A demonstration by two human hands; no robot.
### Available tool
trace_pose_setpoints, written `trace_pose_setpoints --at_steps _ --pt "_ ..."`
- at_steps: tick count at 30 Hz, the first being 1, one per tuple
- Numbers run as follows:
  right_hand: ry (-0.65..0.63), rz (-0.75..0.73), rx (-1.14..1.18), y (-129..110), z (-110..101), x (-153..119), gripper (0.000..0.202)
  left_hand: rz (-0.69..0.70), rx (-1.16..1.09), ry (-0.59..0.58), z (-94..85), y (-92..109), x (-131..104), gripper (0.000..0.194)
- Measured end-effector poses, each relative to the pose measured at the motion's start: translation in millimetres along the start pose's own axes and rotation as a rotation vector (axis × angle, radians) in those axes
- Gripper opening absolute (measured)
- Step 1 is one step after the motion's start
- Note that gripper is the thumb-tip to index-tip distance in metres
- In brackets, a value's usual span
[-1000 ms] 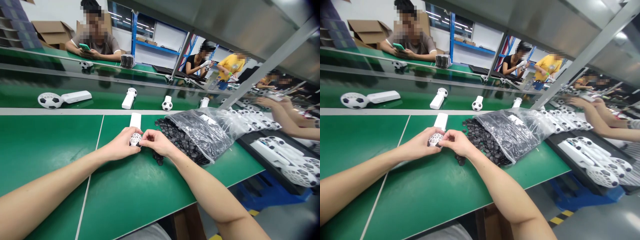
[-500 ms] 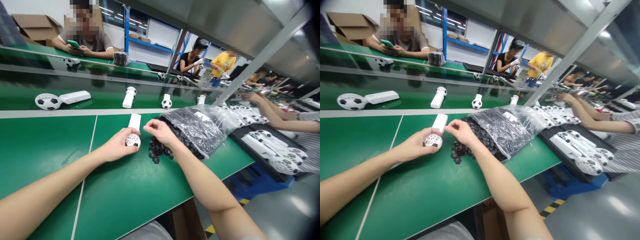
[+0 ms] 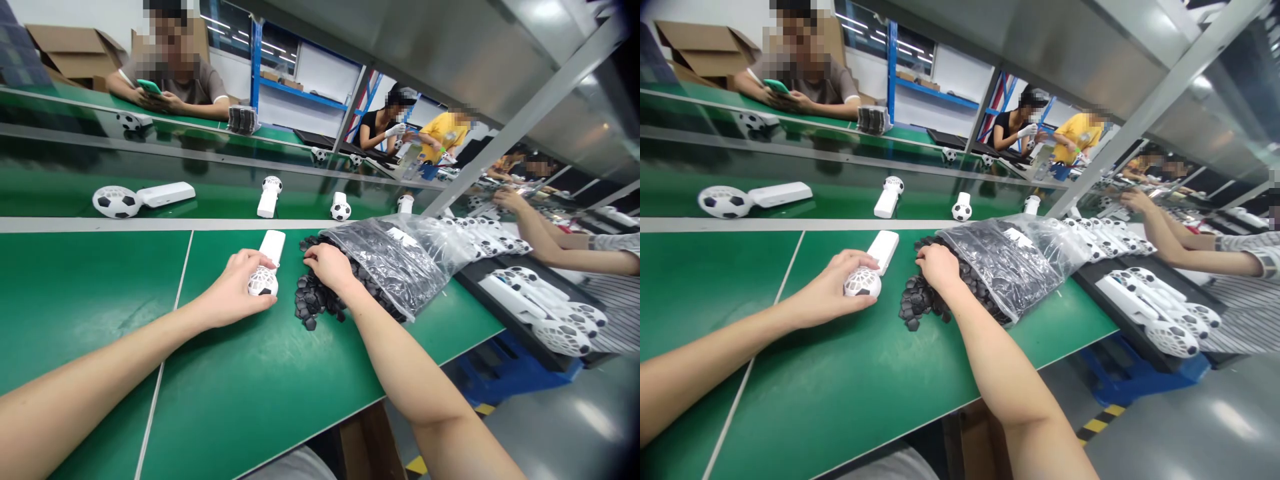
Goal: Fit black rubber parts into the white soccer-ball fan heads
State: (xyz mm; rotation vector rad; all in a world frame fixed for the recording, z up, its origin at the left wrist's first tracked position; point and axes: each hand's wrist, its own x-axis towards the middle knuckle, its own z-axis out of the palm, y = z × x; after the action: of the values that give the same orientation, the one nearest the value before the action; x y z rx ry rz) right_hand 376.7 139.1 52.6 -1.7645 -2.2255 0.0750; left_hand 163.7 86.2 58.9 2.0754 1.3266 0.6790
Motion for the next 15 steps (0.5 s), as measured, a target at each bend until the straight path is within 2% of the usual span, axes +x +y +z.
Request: trace_pose_setpoints --at_steps 2,4,9,12,15 --pt "0.009 -0.018 -0.047 -3 1 0 0.016 -0.091 0.004 0.010 -1.2 0 1 0.054" --pt "0.026 -0.032 -0.072 -4 2 0 0.023 -0.145 -0.019 -0.037 -6.2 1 2 0.058" --pt "0.094 -0.098 -0.033 0 -2 0 0.024 -0.142 -0.049 -0.134 -24.0 2 6 0.053" --pt "0.125 -0.213 0.274 -7 -6 -7 0.016 -0.132 -0.035 -0.154 -25.4 -3 7 0.055" --pt "0.060 -0.337 0.656 -23 -5 -18 0.006 -0.087 0.007 -0.085 -20.9 -8 8 0.051"
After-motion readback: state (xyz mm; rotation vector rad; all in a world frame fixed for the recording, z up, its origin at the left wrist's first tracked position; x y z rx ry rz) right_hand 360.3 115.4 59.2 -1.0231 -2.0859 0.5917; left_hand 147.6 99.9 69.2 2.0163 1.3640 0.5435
